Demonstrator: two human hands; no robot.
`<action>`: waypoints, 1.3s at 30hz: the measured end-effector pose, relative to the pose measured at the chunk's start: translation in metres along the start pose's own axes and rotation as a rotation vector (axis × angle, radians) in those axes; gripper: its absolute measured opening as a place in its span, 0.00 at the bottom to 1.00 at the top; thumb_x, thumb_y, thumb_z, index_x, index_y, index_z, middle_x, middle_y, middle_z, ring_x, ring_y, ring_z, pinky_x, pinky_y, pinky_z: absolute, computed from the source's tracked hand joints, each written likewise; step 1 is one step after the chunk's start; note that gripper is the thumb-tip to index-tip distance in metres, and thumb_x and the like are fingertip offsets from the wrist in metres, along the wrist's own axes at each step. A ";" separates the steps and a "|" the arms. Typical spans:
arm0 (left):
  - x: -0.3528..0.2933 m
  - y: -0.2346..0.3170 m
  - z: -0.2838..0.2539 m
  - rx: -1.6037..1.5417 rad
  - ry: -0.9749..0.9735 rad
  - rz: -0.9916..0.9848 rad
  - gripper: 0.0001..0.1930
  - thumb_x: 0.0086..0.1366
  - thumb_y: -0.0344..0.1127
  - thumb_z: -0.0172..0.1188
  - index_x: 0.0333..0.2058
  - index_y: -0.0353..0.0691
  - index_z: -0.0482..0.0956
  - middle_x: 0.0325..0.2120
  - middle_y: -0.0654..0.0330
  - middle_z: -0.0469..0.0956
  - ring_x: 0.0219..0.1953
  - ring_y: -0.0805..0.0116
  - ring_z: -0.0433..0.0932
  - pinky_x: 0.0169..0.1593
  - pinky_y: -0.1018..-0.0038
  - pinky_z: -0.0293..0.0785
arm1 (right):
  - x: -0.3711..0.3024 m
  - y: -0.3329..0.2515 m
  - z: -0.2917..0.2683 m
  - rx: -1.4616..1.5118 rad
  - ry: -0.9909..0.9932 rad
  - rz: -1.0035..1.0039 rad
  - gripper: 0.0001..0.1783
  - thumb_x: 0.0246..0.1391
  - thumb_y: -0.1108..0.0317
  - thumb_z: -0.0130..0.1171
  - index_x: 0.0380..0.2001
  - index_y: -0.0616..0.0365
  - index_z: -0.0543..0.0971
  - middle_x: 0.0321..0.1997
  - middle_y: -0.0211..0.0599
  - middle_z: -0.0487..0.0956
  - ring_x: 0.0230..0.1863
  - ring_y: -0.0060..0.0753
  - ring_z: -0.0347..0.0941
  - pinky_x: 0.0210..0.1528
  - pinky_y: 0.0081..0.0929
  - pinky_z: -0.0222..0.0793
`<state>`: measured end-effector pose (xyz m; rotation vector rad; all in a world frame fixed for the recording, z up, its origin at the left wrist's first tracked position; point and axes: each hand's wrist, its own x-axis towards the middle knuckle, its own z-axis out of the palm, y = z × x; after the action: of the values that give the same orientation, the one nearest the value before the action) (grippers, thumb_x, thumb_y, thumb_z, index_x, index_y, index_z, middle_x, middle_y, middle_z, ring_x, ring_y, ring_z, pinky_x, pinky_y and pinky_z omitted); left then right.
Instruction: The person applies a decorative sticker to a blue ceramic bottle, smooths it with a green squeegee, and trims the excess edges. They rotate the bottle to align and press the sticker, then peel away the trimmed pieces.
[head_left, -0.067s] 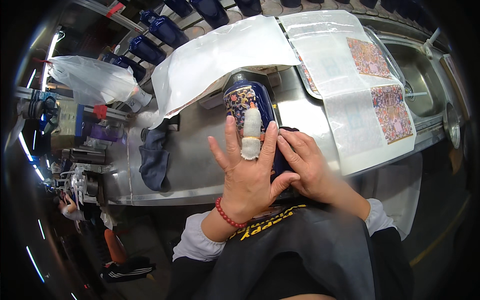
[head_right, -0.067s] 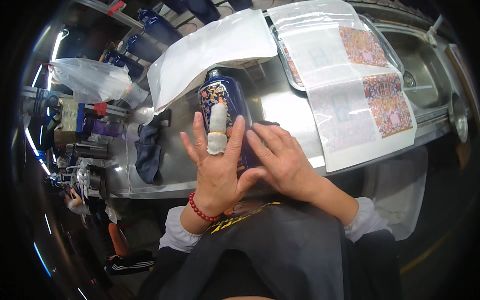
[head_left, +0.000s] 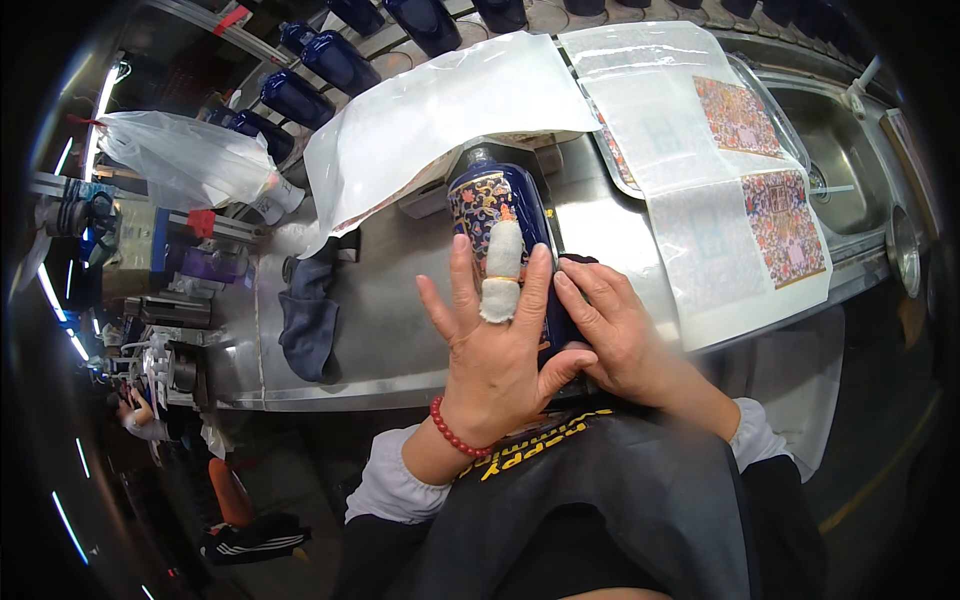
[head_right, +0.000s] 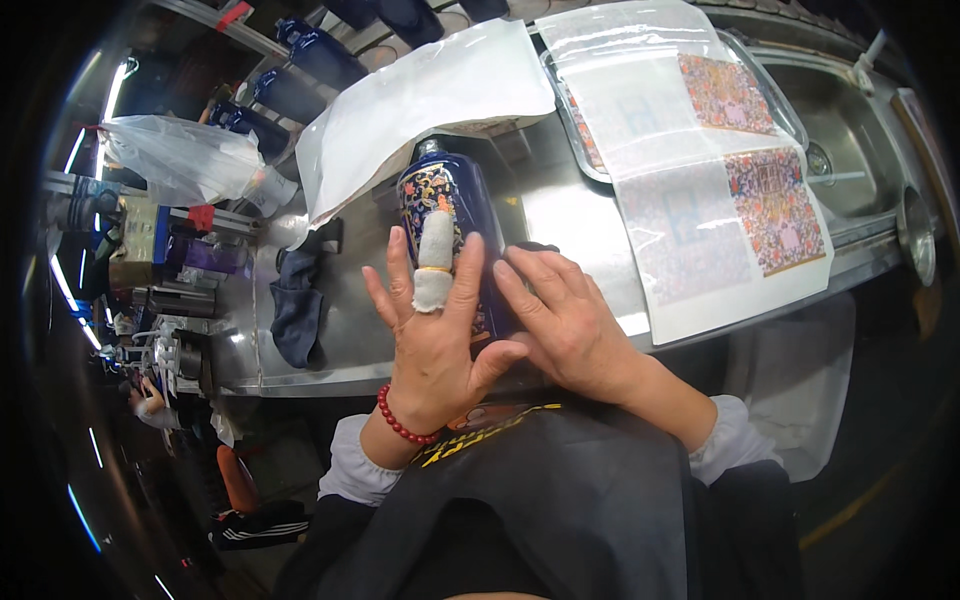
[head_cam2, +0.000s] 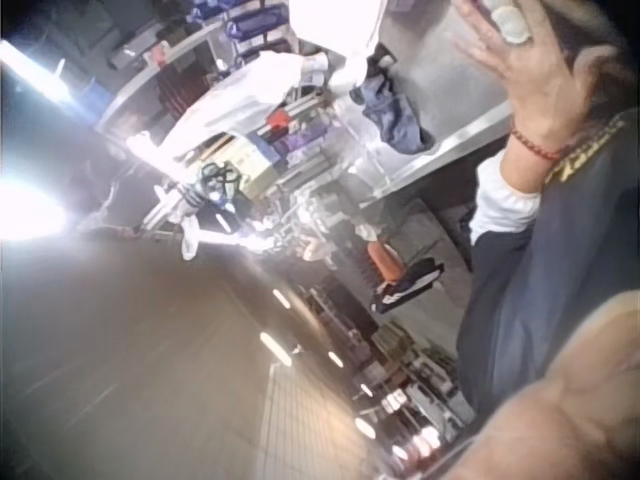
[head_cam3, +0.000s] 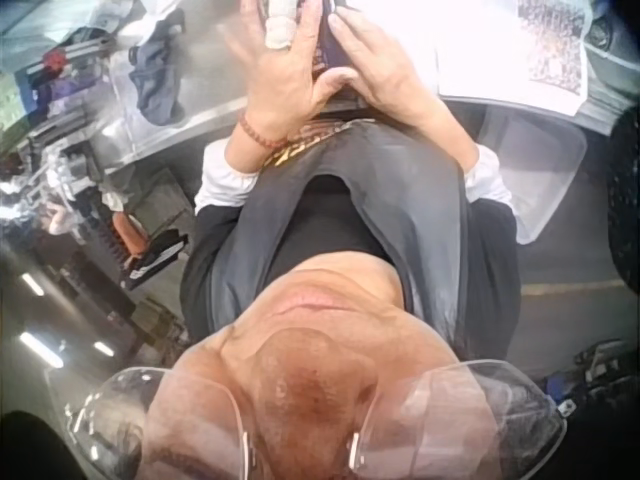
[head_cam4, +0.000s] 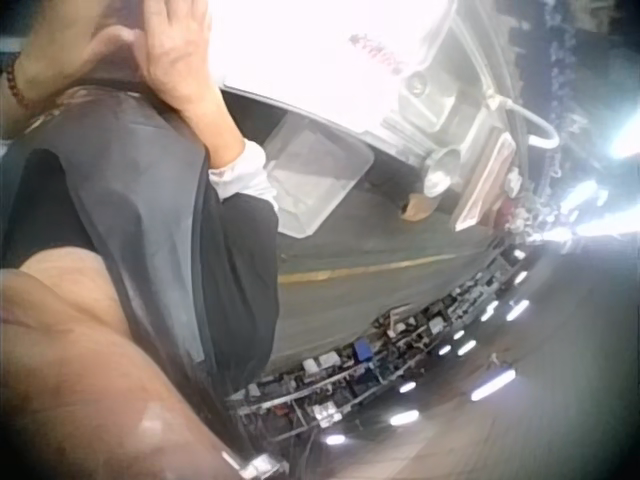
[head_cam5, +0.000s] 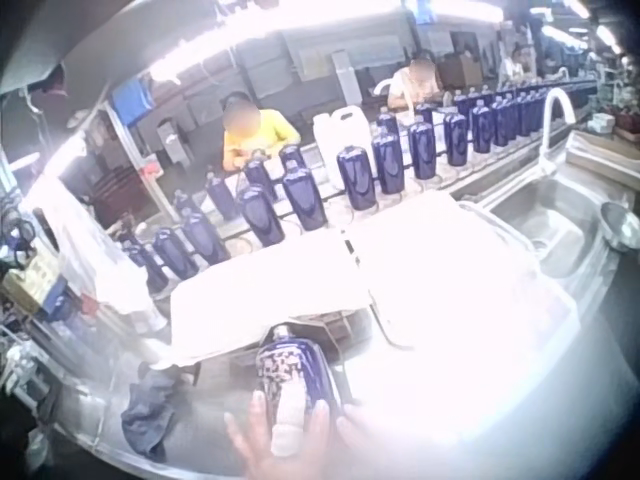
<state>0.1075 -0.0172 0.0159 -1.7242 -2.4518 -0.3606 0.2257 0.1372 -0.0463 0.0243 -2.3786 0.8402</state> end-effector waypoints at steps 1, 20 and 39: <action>-0.001 -0.001 0.000 -0.052 0.054 -0.040 0.50 0.67 0.75 0.43 0.72 0.37 0.61 0.71 0.39 0.57 0.76 0.33 0.38 0.68 0.30 0.22 | 0.000 0.000 0.000 0.000 -0.004 0.003 0.39 0.48 0.69 0.68 0.65 0.67 0.69 0.65 0.58 0.70 0.63 0.62 0.67 0.64 0.51 0.67; -0.039 -0.003 0.024 0.069 0.181 0.030 0.43 0.72 0.72 0.38 0.66 0.41 0.73 0.68 0.48 0.67 0.74 0.41 0.52 0.72 0.35 0.24 | -0.003 -0.003 0.001 -0.002 0.008 0.016 0.42 0.44 0.75 0.69 0.65 0.67 0.68 0.64 0.57 0.70 0.63 0.61 0.67 0.64 0.50 0.67; -0.044 -0.010 0.024 -0.079 0.258 0.297 0.25 0.71 0.59 0.54 0.53 0.50 0.85 0.57 0.56 0.80 0.68 0.56 0.68 0.75 0.39 0.26 | -0.006 -0.001 -0.009 0.017 -0.056 0.035 0.41 0.46 0.75 0.69 0.66 0.67 0.68 0.67 0.59 0.68 0.65 0.65 0.66 0.66 0.50 0.65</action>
<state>0.1139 -0.0539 -0.0188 -1.9017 -1.9944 -0.6083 0.2359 0.1408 -0.0432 0.0133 -2.4305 0.8877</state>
